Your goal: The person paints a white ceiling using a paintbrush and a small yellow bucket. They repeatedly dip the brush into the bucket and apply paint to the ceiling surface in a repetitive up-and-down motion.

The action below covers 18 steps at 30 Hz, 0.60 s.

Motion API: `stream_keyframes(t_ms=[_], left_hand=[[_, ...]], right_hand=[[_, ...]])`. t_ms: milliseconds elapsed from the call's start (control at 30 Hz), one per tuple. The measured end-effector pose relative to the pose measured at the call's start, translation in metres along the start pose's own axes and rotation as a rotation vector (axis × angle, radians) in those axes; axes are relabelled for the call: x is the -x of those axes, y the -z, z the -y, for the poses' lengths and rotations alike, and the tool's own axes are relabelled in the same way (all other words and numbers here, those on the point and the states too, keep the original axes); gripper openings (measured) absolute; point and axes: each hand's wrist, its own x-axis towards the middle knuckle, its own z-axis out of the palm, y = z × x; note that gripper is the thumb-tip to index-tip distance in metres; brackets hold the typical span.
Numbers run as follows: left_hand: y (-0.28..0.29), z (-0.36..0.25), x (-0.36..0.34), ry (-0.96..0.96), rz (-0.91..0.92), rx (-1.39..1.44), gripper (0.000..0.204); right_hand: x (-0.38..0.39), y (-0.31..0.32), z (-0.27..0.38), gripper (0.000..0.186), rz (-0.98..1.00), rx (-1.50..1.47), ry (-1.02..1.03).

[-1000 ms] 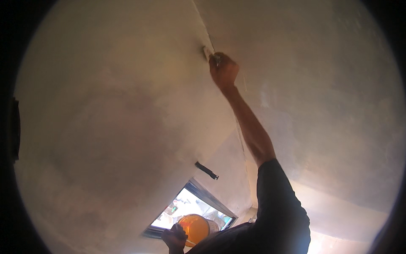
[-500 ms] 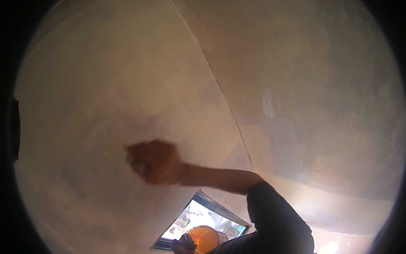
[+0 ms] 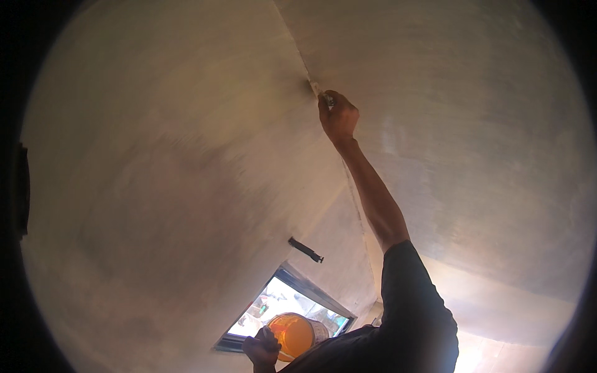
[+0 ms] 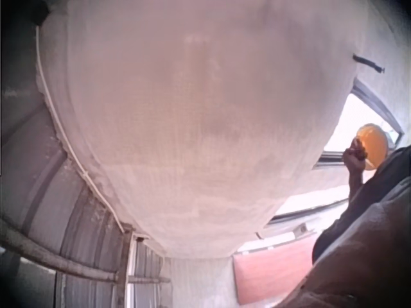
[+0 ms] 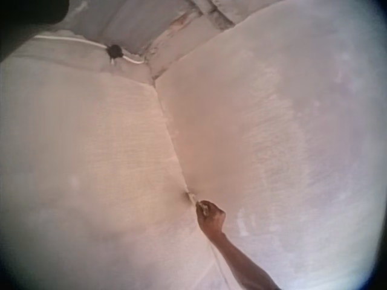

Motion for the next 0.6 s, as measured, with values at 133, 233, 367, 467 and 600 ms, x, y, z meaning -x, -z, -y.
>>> stream_keyframes(t_ms=[133, 233, 367, 467, 600], left_hand=[[0.002, -0.001, 0.002, -0.011, -0.004, 0.008, 0.033], [0.008, 0.002, 0.000, -0.015, -0.020, -0.001, 0.035], [0.003, 0.001, 0.003, 0.019, -0.082, 0.044, 0.026], [0.000, 0.003, 0.001, -0.028, -0.191, -0.028, 0.024], [-0.003, -0.002, -0.005, 0.028, -0.135, 0.011, 0.025]], right_hand=[[0.006, -0.006, 0.003, 0.014, 0.013, 0.032, -0.073], [0.022, -0.001, 0.035, 0.015, 0.064, -0.012, -0.117], [0.068, 0.025, 0.153, 0.016, 0.169, -0.195, -0.144], [0.089, 0.059, 0.233, 0.020, 0.426, -0.431, -0.058], [0.084, 0.080, 0.265, 0.021, 0.371, -0.725, 0.045]])
